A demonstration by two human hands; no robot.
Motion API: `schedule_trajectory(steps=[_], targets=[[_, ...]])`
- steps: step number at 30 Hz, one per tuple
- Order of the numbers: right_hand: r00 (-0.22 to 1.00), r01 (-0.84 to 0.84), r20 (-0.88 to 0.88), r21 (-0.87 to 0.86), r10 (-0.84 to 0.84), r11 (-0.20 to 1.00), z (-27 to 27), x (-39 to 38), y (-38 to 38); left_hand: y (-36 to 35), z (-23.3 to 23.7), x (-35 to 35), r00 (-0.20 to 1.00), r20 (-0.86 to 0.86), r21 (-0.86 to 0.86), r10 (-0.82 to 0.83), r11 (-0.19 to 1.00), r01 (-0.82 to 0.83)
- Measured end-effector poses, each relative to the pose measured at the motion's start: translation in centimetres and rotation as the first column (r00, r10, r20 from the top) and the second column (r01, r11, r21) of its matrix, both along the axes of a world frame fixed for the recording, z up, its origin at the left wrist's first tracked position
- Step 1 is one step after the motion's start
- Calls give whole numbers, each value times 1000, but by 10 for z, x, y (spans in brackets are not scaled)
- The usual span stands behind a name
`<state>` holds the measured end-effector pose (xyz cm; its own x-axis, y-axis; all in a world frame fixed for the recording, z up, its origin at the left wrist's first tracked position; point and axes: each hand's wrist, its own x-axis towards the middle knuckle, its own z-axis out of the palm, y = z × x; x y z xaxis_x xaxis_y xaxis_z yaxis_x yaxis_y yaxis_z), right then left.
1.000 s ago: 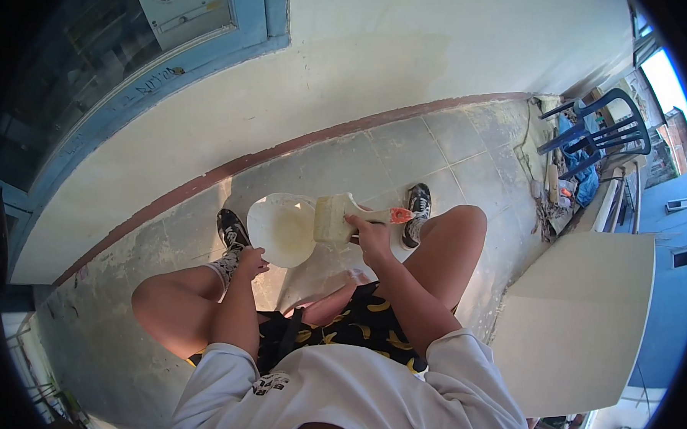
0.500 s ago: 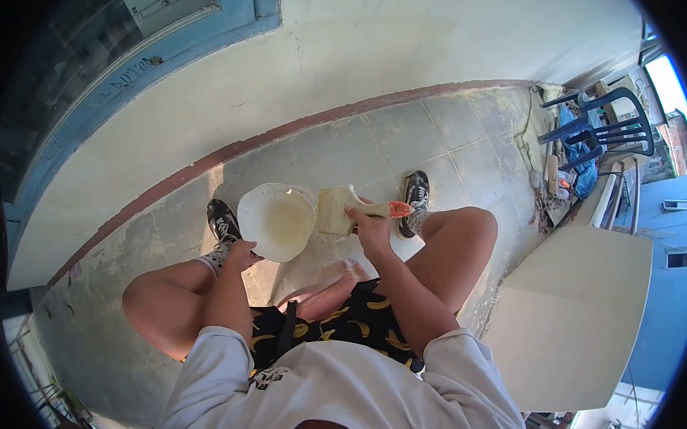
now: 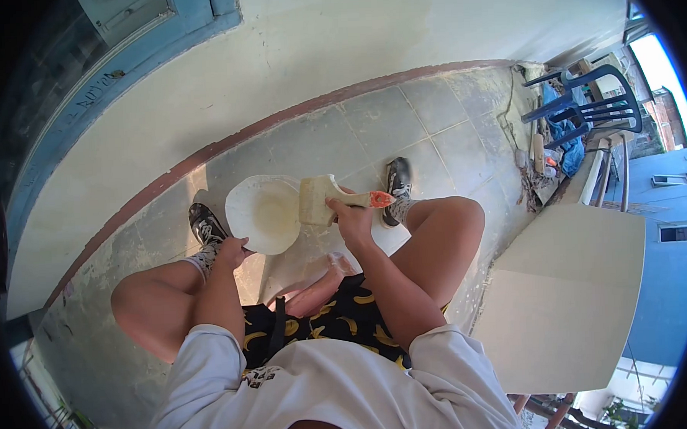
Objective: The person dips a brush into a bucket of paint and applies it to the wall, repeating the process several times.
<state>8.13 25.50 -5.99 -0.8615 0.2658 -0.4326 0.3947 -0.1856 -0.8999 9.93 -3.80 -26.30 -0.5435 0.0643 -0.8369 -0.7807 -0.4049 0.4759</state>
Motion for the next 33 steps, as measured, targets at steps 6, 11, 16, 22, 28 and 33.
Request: schedule_trajectory(steps=[6, 11, 16, 22, 28, 33], targets=[[999, 51, 13, 31, -51, 998, 1, 4, 3, 20, 4, -5, 994, -80, 127, -70, 989, 80], [999, 30, 21, 57, -31, 998, -6, 8, 10, 32, 19, -5, 982, -17, 9, -186, 982, 187], [999, -38, 28, 156, 34, 987, -8, 10, 9, 25, 11, -5, 978, -13, 135, -208, 969, 208], [983, -169, -33, 250, 183, 953, -6, 4, 1, 18, 23, -8, 986, -18, 30, -166, 986, 166], [942, -328, 41, 329, 333, 885, -65, -20, -28, 23, 32, -16, 984, -35, 58, -173, 983, 175], [952, -294, 55, 437, 301, 850, -114, -4, -53, 35, 23, -17, 987, 41, 69, -154, 986, 151]])
